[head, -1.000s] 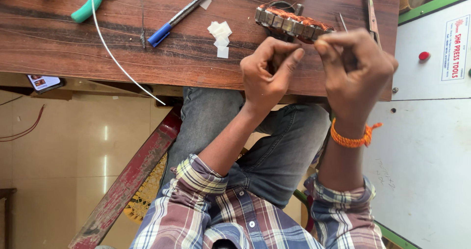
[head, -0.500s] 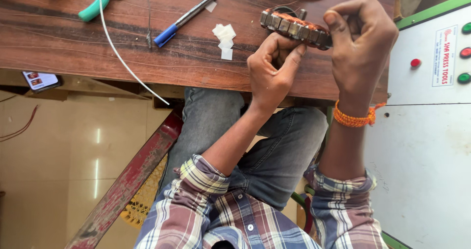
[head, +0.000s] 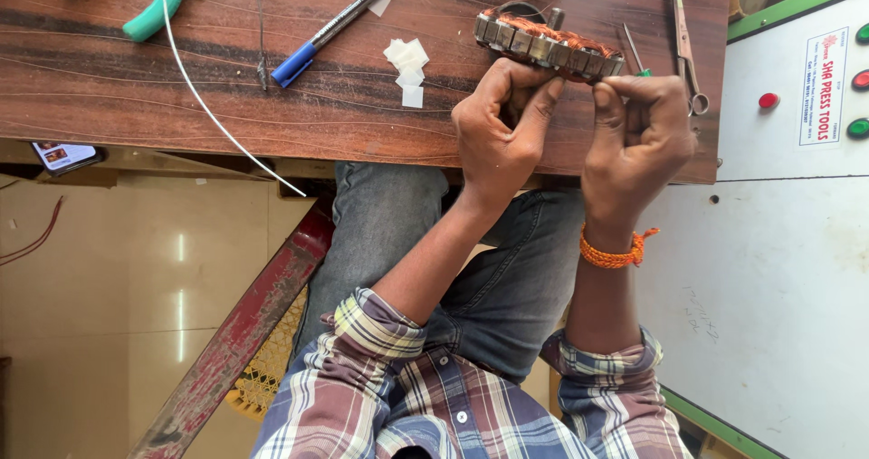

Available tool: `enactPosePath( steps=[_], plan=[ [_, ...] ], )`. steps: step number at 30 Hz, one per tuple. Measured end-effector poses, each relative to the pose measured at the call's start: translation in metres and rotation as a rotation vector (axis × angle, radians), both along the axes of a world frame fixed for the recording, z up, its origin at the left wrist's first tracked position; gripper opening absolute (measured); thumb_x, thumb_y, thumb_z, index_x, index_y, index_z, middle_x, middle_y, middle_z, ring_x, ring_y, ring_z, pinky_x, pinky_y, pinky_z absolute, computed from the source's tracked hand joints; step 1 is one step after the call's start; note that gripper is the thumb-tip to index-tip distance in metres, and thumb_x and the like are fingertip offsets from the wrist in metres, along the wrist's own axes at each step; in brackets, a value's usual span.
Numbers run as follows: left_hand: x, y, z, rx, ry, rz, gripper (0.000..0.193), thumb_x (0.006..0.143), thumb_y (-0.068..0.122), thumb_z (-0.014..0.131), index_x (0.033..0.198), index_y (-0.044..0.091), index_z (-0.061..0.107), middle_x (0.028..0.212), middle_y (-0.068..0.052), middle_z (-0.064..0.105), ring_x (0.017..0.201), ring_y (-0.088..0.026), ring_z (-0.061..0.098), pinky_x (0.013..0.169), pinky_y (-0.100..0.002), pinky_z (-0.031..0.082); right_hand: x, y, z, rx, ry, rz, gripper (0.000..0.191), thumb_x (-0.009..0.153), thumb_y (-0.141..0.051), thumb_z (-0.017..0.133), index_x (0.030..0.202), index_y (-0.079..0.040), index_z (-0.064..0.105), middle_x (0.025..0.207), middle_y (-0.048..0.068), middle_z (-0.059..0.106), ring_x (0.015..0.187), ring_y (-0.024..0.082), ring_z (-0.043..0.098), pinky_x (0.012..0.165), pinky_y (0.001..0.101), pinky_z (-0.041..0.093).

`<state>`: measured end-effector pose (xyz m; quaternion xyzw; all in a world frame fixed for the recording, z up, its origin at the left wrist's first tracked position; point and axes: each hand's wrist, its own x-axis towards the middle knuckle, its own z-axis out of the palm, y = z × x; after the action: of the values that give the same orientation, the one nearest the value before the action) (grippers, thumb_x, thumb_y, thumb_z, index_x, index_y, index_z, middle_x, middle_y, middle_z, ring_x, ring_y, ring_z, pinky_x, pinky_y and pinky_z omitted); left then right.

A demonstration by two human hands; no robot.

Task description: The person sits at a workbench and works on an electric motor armature, fitting and pressing copper winding wires into the commutator segments by hand. They rotate the armature to reach different sides and continue seating the wires around it.

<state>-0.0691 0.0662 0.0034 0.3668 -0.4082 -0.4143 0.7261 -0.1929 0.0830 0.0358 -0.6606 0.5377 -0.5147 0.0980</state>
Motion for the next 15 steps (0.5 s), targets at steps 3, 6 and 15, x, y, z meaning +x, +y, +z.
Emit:
enactPosePath(
  steps=[3, 6, 15],
  plan=[
    [0.002, -0.001, 0.001, -0.001, -0.002, -0.005, 0.005, 0.098, 0.004, 0.072, 0.096, 0.003, 0.068, 0.069, 0.007, 0.049, 0.057, 0.001, 0.038, 0.056, -0.023, 0.029, 0.005, 0.000, -0.004, -0.022, 0.019, 0.016, 0.016, 0.112, -0.006, 0.077, 0.108, 0.000, 0.063, 0.090, -0.004, 0.061, 0.070, 0.000, 0.049, 0.060, 0.0178, 0.038],
    [0.005, 0.000, 0.003, -0.038, -0.041, 0.008, 0.005, 0.099, 0.004, 0.072, 0.100, 0.004, 0.067, 0.069, 0.004, 0.054, 0.058, 0.000, 0.042, 0.054, -0.021, 0.034, 0.015, 0.004, -0.013, -0.012, 0.024, -0.016, 0.015, 0.109, -0.001, 0.077, 0.103, 0.000, 0.063, 0.083, -0.004, 0.054, 0.065, 0.001, 0.041, 0.057, 0.0190, 0.032],
    [0.031, 0.000, 0.010, -0.386, -0.717, 0.126, 0.021, 0.092, 0.007, 0.073, 0.111, 0.017, 0.067, 0.087, 0.001, 0.062, 0.077, -0.020, 0.063, 0.072, -0.036, 0.050, 0.007, 0.012, -0.032, 0.039, -0.097, -0.078, 0.012, 0.103, 0.001, 0.076, 0.097, 0.001, 0.066, 0.075, -0.005, 0.048, 0.067, 0.000, 0.037, 0.058, 0.0201, 0.027]
  ],
)
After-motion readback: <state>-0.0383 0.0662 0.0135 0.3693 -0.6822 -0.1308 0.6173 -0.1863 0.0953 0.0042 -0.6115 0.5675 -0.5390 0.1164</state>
